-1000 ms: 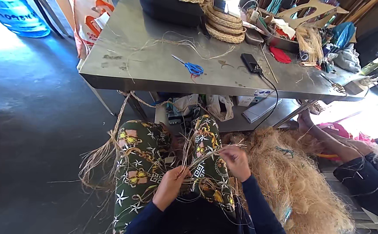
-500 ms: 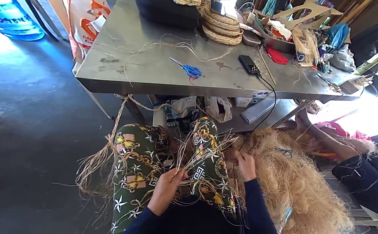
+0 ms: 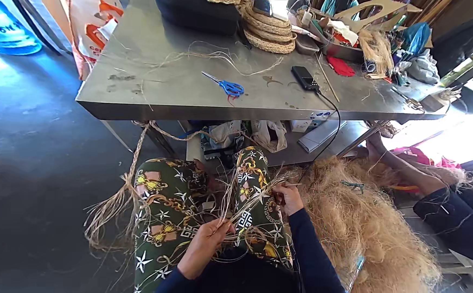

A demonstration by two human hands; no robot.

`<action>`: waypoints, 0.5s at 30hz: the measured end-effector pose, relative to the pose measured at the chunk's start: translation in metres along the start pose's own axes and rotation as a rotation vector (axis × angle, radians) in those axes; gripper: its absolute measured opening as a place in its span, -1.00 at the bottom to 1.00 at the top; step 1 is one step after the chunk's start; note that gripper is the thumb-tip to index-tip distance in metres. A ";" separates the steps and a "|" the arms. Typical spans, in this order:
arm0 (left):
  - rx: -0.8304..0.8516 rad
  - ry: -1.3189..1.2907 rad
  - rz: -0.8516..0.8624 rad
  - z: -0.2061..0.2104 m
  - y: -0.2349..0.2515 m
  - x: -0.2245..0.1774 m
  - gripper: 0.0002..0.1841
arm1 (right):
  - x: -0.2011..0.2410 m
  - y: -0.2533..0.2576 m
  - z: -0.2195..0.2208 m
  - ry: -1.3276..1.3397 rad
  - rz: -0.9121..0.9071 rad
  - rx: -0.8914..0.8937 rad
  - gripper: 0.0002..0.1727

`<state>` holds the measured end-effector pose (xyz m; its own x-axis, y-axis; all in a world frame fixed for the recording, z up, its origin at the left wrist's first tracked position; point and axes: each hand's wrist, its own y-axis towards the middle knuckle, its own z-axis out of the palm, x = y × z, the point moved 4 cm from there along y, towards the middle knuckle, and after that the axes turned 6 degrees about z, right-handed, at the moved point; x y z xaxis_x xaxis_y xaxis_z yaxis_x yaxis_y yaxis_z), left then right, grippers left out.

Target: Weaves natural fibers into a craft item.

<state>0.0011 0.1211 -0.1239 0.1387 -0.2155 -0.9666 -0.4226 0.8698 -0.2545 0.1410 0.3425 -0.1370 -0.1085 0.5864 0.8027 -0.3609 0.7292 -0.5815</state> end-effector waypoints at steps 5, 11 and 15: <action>-0.048 -0.029 -0.057 -0.002 -0.001 0.001 -0.72 | 0.022 0.020 -0.029 -0.540 -0.288 -0.418 -0.78; -0.122 -0.126 -0.131 -0.002 0.000 0.000 -0.71 | 0.024 0.013 -0.080 -0.504 -0.206 -0.606 -0.54; -0.119 -0.157 -0.117 0.000 -0.001 -0.003 -0.70 | -0.004 -0.048 -0.055 -0.203 0.014 -0.075 -0.40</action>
<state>0.0007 0.1213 -0.1207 0.3267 -0.2318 -0.9163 -0.4971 0.7824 -0.3751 0.2102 0.3245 -0.1194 -0.3002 0.5190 0.8003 -0.2891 0.7501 -0.5948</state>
